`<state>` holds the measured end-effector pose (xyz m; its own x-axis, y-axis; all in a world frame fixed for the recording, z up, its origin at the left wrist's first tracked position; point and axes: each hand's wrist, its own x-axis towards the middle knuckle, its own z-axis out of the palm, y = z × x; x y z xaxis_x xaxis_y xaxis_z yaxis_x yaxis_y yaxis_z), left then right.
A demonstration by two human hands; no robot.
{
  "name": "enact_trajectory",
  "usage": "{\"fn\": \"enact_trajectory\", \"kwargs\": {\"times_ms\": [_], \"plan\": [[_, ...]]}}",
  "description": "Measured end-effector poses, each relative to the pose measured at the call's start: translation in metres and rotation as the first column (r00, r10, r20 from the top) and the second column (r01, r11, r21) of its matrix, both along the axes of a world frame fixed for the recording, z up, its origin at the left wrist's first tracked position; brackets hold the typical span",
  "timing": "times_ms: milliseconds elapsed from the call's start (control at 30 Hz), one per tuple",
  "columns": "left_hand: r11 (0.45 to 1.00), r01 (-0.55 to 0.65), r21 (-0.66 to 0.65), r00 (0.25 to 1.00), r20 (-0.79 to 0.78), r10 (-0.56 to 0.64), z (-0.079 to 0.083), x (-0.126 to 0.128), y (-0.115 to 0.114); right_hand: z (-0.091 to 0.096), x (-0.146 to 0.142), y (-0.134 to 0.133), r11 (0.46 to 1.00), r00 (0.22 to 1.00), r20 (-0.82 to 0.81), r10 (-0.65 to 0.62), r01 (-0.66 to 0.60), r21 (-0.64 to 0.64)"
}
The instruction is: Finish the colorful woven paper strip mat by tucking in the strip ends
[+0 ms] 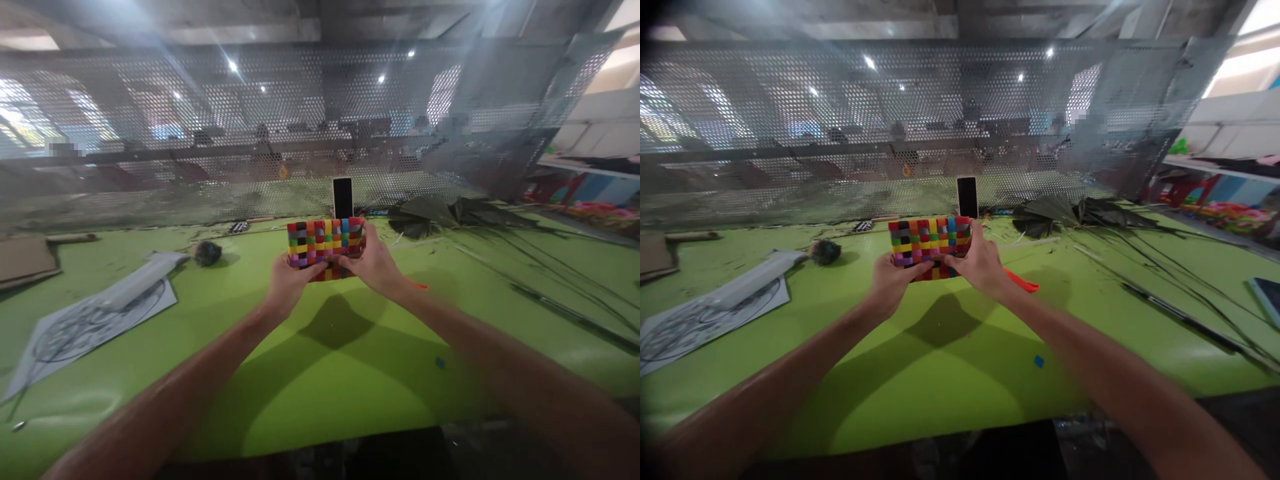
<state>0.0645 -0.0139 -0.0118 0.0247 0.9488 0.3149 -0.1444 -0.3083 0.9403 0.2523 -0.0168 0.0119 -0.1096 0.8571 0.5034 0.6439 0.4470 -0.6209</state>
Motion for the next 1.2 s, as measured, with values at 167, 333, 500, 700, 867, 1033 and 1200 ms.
{"fn": "enact_trajectory", "kwargs": {"times_ms": [167,333,500,700,867,1033,1200], "plan": [[0.998,0.025,-0.062,0.997,0.068,-0.021,-0.004,-0.001,0.002,0.006,0.005,0.002,0.999,0.999,-0.013,-0.033,0.033,0.028],[0.999,-0.009,-0.051,0.997,0.073,0.012,-0.003,-0.003,0.005,0.006,0.010,0.008,0.993,0.986,0.127,-0.108,0.102,0.052],[0.997,-0.075,-0.020,0.997,-0.033,0.074,-0.002,-0.002,0.004,0.004,0.009,0.009,0.985,0.957,0.241,-0.163,0.147,0.086],[0.996,-0.074,-0.056,0.997,-0.003,0.074,0.000,-0.001,0.000,0.002,0.010,0.009,0.981,0.945,0.269,-0.184,0.160,0.108],[0.992,-0.029,-0.122,0.996,0.075,0.038,-0.001,-0.001,0.002,0.003,0.012,0.010,0.981,0.945,0.278,-0.172,0.140,0.132],[0.993,-0.067,-0.093,0.998,0.015,0.068,0.000,0.000,0.000,-0.002,0.009,0.011,0.964,0.936,0.276,-0.220,0.166,0.207],[0.995,-0.077,-0.068,0.997,-0.023,0.076,-0.001,0.001,-0.001,-0.006,0.008,0.013,0.962,0.945,0.255,-0.206,0.149,0.227]]}}
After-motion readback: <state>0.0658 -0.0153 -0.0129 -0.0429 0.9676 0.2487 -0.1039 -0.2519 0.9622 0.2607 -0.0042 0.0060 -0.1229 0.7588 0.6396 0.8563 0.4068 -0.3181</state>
